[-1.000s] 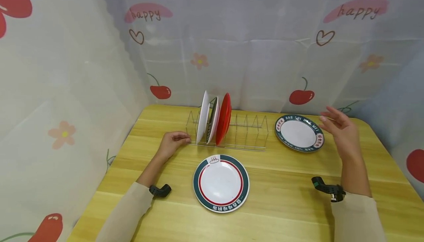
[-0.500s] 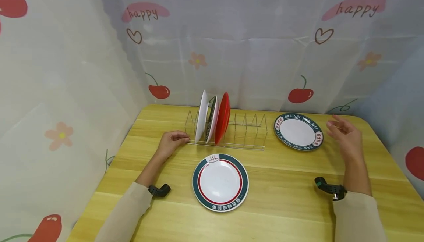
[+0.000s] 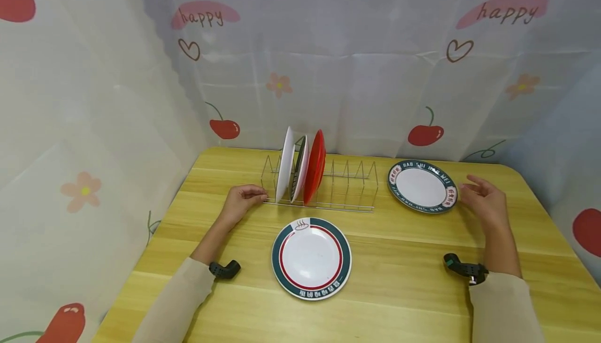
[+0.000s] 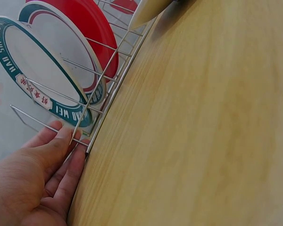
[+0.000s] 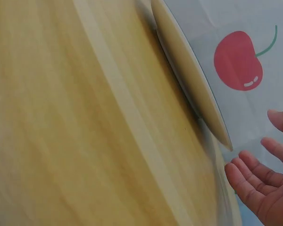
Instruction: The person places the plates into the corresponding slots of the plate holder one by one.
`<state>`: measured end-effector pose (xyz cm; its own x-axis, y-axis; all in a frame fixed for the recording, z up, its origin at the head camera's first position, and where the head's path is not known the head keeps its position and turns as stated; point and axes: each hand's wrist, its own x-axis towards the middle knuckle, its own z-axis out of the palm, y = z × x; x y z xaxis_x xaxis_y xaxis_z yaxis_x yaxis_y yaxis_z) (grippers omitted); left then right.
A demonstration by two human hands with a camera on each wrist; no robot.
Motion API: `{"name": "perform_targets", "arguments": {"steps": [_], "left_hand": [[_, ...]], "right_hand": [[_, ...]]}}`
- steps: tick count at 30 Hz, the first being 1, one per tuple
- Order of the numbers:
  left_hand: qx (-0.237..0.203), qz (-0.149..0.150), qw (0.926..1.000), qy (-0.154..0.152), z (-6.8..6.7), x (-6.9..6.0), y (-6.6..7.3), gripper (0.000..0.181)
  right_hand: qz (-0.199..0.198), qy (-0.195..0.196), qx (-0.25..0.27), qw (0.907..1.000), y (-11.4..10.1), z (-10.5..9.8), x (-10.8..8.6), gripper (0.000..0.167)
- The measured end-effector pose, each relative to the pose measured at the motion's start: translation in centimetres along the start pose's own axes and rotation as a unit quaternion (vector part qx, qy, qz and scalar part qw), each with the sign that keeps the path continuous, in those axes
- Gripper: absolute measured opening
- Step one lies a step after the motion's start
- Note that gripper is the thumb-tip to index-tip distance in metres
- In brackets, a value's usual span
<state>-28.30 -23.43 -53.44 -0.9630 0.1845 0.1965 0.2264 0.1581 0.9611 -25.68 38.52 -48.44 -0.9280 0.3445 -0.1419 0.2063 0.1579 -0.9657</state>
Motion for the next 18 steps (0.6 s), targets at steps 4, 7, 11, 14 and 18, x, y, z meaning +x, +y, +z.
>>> {"name": "perform_targets", "arguments": {"steps": [4,7,11,14,18], "left_hand": [[0.002,-0.002,1.0,0.002,0.03,-0.02,0.14,0.014],[0.002,-0.005,1.0,0.003,0.11,-0.05,0.19,0.013],[0.002,-0.003,1.0,0.001,0.17,-0.04,0.17,0.014],[0.0,-0.003,1.0,0.0,0.13,-0.03,0.07,0.014],[0.002,-0.002,1.0,-0.001,-0.02,-0.01,-0.07,0.015]], "right_hand": [[0.016,-0.003,0.018,0.9997,0.17,0.06,0.11,0.067],[0.014,-0.013,0.049,0.9986,0.25,-0.02,-0.03,0.067],[0.013,-0.025,0.061,0.9977,0.26,-0.08,-0.13,0.067],[0.019,-0.029,0.039,0.9986,0.24,-0.02,-0.18,0.067],[0.034,-0.037,0.012,0.9986,0.2,0.15,-0.19,0.07]]}}
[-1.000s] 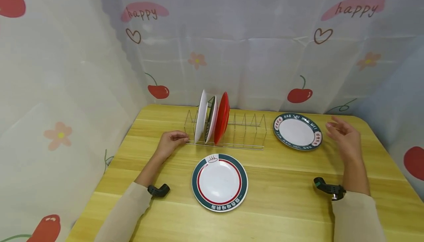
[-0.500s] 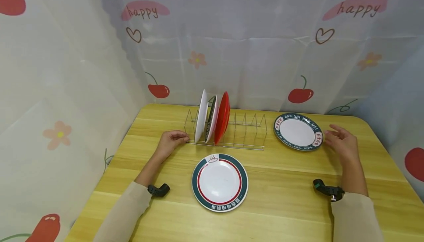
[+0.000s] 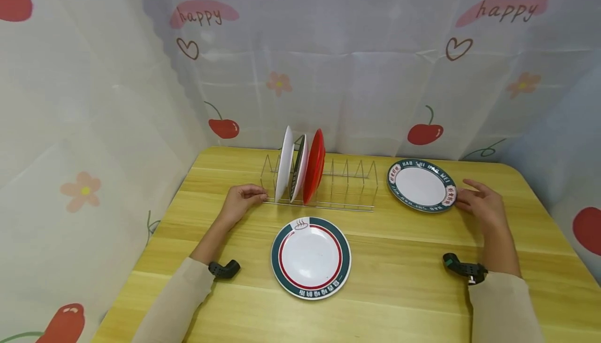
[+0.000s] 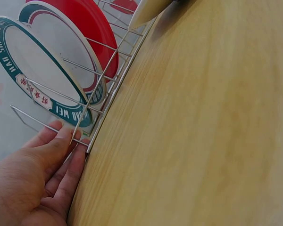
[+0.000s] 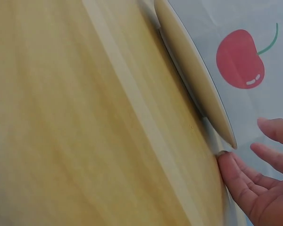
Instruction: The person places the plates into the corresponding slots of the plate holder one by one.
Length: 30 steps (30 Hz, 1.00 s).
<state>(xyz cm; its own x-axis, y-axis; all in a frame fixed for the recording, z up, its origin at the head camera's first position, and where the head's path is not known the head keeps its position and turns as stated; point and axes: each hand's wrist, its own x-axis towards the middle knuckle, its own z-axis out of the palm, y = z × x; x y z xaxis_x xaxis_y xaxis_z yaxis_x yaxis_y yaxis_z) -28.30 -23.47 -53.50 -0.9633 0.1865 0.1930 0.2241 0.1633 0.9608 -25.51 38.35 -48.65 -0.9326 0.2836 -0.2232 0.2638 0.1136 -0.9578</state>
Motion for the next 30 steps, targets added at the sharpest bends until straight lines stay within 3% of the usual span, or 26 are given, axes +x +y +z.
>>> {"name": "perform_targets", "arguments": {"steps": [10,18,22,30], "left_hand": [[-0.006,-0.005,1.0,-0.001,-0.02,0.2,-0.1,0.016],[-0.001,-0.005,1.0,-0.005,-0.02,0.1,-0.06,0.016],[-0.004,-0.011,0.9999,-0.003,-0.02,-0.07,0.11,0.015],[0.003,-0.002,1.0,-0.005,0.0,-0.01,0.01,0.013]], "right_hand": [[-0.024,-0.035,-0.085,0.9955,0.47,0.12,0.4,0.072],[-0.03,-0.054,-0.118,0.9911,0.79,-0.1,0.47,0.074],[-0.018,-0.092,-0.102,0.9903,0.43,-0.12,0.28,0.074],[0.006,-0.203,0.023,0.979,0.0,-0.42,0.06,0.073]]}}
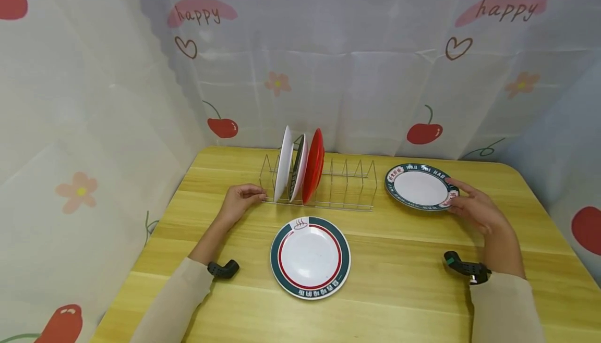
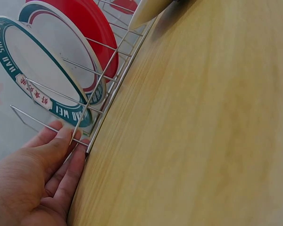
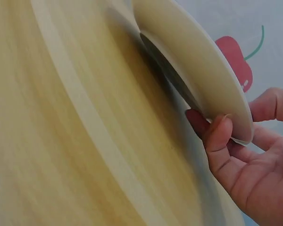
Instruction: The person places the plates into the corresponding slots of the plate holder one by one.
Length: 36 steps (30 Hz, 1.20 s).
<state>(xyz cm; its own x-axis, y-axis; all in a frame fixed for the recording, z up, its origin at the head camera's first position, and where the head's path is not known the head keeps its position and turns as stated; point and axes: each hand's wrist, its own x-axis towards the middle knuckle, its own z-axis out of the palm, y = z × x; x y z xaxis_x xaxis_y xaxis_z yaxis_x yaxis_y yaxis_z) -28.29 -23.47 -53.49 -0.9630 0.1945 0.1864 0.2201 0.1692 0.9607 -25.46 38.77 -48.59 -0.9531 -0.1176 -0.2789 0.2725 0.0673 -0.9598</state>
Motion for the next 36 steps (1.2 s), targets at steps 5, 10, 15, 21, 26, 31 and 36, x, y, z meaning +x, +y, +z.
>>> {"name": "perform_targets", "arguments": {"steps": [5,10,15,21,26,31,36], "left_hand": [[-0.001,0.0,1.0,0.002,0.0,0.1,0.1,0.013],[0.001,0.004,1.0,0.001,-0.1,0.2,0.2,0.013],[0.004,0.006,1.0,0.001,0.0,0.2,0.0,0.014],[0.009,0.004,0.9999,0.004,0.0,0.1,0.0,0.014],[0.008,0.005,1.0,0.002,0.0,0.1,0.1,0.013],[0.004,0.004,1.0,0.001,0.0,0.0,0.1,0.014],[0.001,0.006,1.0,0.004,0.1,-0.1,0.2,0.015]], "right_hand": [[-0.027,-0.025,0.048,0.9981,-0.7,0.1,-0.3,0.074],[-0.072,-0.047,0.074,0.9935,-1.3,0.3,-0.7,0.074],[-0.115,-0.05,0.108,0.9863,-1.8,0.7,-0.8,0.076],[-0.14,-0.018,0.12,0.9827,-2.8,1.5,-1.4,0.075],[-0.153,0.001,0.128,0.9799,-3.9,2.0,-2.0,0.074],[-0.179,0.008,0.142,0.9735,-5.0,2.6,-2.6,0.071],[-0.219,-0.001,0.172,0.9605,-6.2,3.3,-3.3,0.068]]}}
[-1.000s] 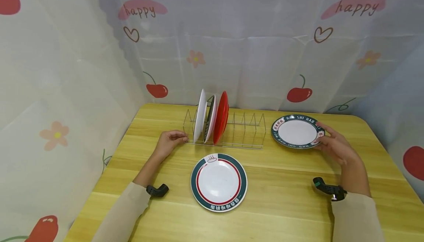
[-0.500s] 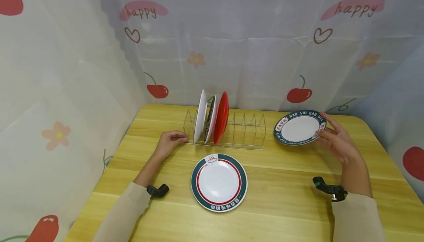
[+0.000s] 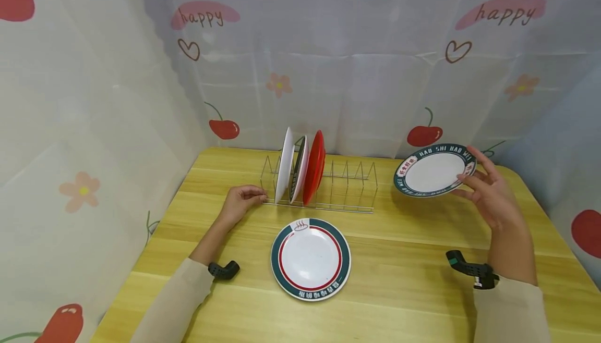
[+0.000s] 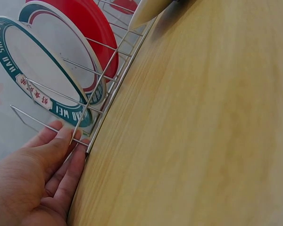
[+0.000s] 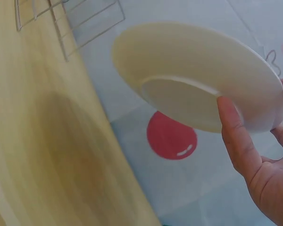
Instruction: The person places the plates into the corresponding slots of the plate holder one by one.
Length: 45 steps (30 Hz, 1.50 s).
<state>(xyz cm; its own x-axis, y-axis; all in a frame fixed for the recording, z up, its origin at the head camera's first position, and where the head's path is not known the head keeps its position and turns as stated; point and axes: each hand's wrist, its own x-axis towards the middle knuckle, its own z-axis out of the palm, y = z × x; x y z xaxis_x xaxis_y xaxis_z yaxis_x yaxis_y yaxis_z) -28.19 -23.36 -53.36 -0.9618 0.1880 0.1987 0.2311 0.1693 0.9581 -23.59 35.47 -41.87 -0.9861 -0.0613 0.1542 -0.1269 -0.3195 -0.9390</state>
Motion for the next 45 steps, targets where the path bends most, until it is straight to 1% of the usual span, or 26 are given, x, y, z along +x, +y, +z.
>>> {"name": "perform_targets", "arguments": {"steps": [4,8,16,19,22,26,30,34,39,42,45], "left_hand": [[0.0,-0.004,1.0,-0.002,-0.1,0.0,-0.1,0.016],[0.008,-0.008,0.9999,-0.006,-0.2,0.0,-0.2,0.016],[0.007,-0.011,0.9999,-0.005,-0.1,0.1,-0.2,0.017],[0.01,-0.01,0.9999,-0.004,0.0,0.1,-0.1,0.016],[0.012,-0.003,0.9999,-0.003,0.0,0.1,-0.1,0.015],[0.016,-0.003,0.9999,-0.004,-0.1,0.2,-0.2,0.015],[0.017,-0.005,0.9998,-0.003,-0.2,0.2,-0.3,0.016],[0.01,0.003,0.9999,0.002,-0.3,0.2,-0.4,0.013],[0.007,0.004,0.9999,-0.007,0.0,0.1,-0.3,0.013],[0.01,0.001,0.9999,-0.008,0.0,0.0,-0.1,0.013],[0.01,-0.004,0.9999,0.0,-0.1,0.1,0.0,0.013]], "right_hand": [[-0.026,-0.006,0.025,0.9993,-0.9,0.9,-0.3,0.068],[-0.047,-0.007,0.015,0.9987,-1.8,1.6,-0.5,0.068],[-0.059,0.004,0.008,0.9982,-2.7,3.1,-0.8,0.07],[-0.068,0.002,0.005,0.9977,-3.0,3.7,-0.9,0.07],[-0.077,-0.005,0.009,0.997,-3.3,4.4,-1.0,0.069],[-0.083,-0.013,0.012,0.9964,-3.5,5.5,-1.0,0.069],[-0.089,-0.022,0.001,0.9958,-3.5,6.5,-0.9,0.069],[-0.091,-0.034,0.001,0.9953,-3.2,7.3,-0.7,0.069],[-0.092,-0.054,0.005,0.9943,-2.9,8.1,-0.9,0.07],[-0.091,-0.062,-0.012,0.9939,-2.9,8.8,-0.9,0.07],[-0.085,-0.064,-0.038,0.9936,-2.9,9.8,-0.7,0.07]]}}
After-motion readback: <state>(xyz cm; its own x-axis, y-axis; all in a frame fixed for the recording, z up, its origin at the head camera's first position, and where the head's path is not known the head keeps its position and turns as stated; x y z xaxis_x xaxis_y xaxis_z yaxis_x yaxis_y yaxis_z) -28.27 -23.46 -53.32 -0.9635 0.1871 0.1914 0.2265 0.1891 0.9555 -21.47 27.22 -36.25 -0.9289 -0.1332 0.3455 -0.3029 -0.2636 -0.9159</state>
